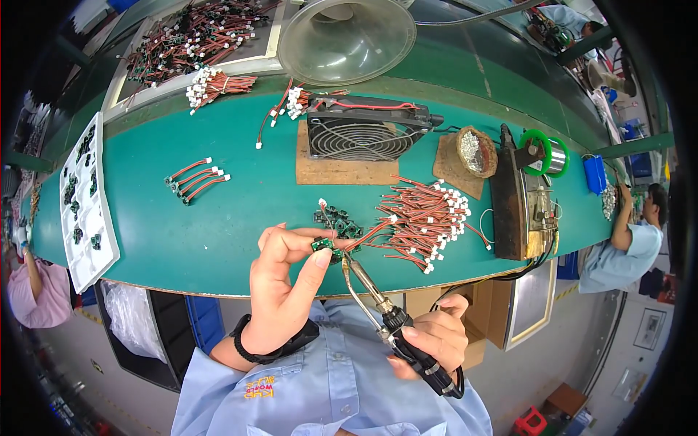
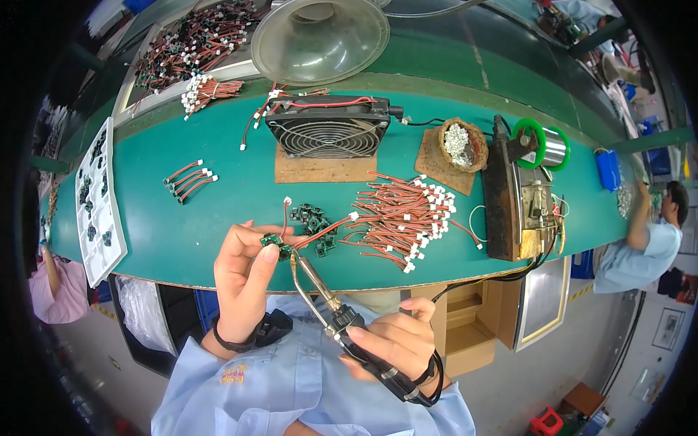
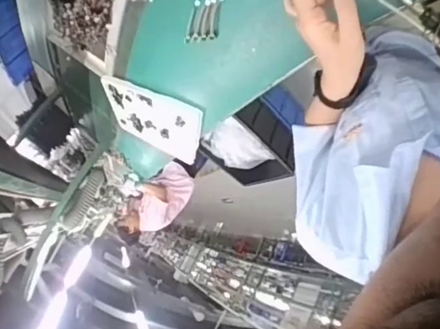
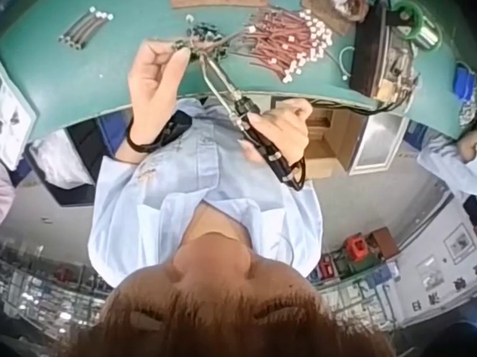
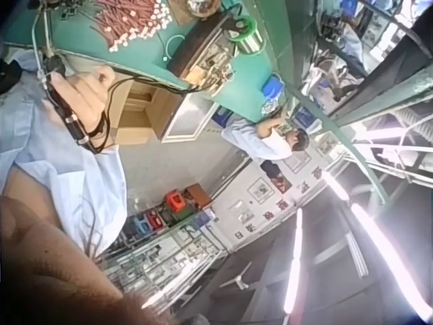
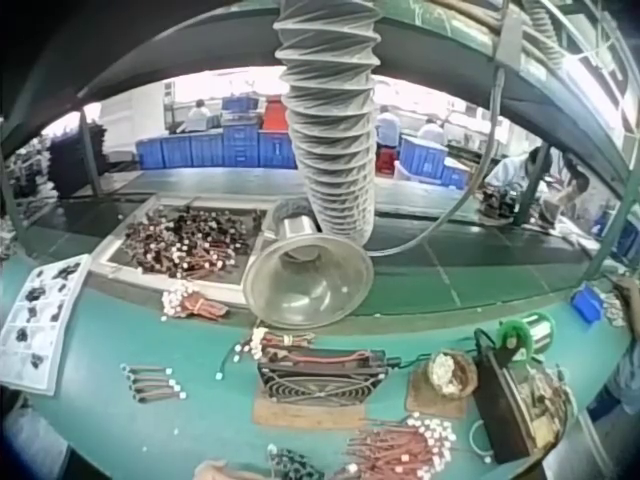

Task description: The person joins wires to circuit boards using a soldering iron, handling them one at a time. After each soldering action, they use a tool to trim the wire and place the completed assembly onto a pile.

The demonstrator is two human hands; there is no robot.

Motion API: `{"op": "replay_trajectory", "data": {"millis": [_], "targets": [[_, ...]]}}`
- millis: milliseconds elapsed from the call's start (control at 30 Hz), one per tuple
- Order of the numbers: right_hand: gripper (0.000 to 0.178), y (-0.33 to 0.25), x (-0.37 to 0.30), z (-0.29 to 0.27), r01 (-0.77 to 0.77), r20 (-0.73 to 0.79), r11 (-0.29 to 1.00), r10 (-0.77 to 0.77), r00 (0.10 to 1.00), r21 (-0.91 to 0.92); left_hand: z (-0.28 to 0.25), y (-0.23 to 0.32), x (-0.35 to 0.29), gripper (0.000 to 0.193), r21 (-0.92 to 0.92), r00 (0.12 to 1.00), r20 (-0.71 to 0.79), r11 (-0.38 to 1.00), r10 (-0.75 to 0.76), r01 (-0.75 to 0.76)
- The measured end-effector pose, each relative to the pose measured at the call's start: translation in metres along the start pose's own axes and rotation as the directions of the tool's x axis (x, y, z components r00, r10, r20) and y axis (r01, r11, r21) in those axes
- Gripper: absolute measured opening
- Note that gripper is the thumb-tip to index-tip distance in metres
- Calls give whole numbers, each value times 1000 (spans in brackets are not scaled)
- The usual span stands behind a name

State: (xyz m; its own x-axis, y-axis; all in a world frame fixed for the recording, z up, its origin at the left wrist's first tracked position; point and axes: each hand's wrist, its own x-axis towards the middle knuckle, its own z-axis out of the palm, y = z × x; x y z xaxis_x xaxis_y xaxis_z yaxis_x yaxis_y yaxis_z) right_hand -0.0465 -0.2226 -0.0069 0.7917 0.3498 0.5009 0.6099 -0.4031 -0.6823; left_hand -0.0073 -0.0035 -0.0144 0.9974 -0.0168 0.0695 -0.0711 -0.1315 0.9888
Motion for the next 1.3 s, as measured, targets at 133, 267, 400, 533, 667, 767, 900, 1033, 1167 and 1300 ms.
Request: {"op": "replay_trajectory", "data": {"millis": [133, 267, 400, 533, 667, 767, 900, 1033, 1167, 1300], "targets": [[45, 1, -1, 0, 9, -3, 1000, -9, 1000, 1, 2, 1, -1, 8, -46, 1000, -13, 999, -20, 19], [44, 2, -3, 0, 19, -8, 1000, -19, 1000, 7, 5, 4, 1, 8, -75, 998, -64, 997, -16, 11], [44, 1, -4, 0, 14, -8, 1000, -14, 1000, 14, 5, 6, 1, 8, -76, 996, -91, 997, -11, 4], [44, -1, -4, 0, 3, -2, 1000, -3, 1000, 10, 4, 5, 1, 8, -53, 997, -76, 999, 4, -8], [45, -1, -6, -1, 4, 3, 1000, -4, 1000, 10, 5, 6, 0, 8, -157, 998, -58, 988, -17, 8], [46, -2, -7, -2, 4, 3, 1000, -4, 1000, 9, 7, 8, 0, 8, -254, 997, -51, 966, -51, 37], [41, -2, -11, -9, 32, 16, 999, -31, 999, -9, 7, 11, 1, 9, -373, 993, -24, 922, -116, 99], [41, 8, -31, -12, 90, -173, 995, -95, 980, -37, 6, 11, 4, 13, -480, 984, 26, 861, -176, 167], [52, 13, -39, -14, 56, -255, 982, -101, 962, -179, 5, 10, 6, 17, -560, 980, 79, 805, -183, 196], [53, 16, -42, -10, 8, -345, 987, -63, 936, -159, 5, 11, 5, 19, -585, 975, 121, 780, -188, 223]]}}
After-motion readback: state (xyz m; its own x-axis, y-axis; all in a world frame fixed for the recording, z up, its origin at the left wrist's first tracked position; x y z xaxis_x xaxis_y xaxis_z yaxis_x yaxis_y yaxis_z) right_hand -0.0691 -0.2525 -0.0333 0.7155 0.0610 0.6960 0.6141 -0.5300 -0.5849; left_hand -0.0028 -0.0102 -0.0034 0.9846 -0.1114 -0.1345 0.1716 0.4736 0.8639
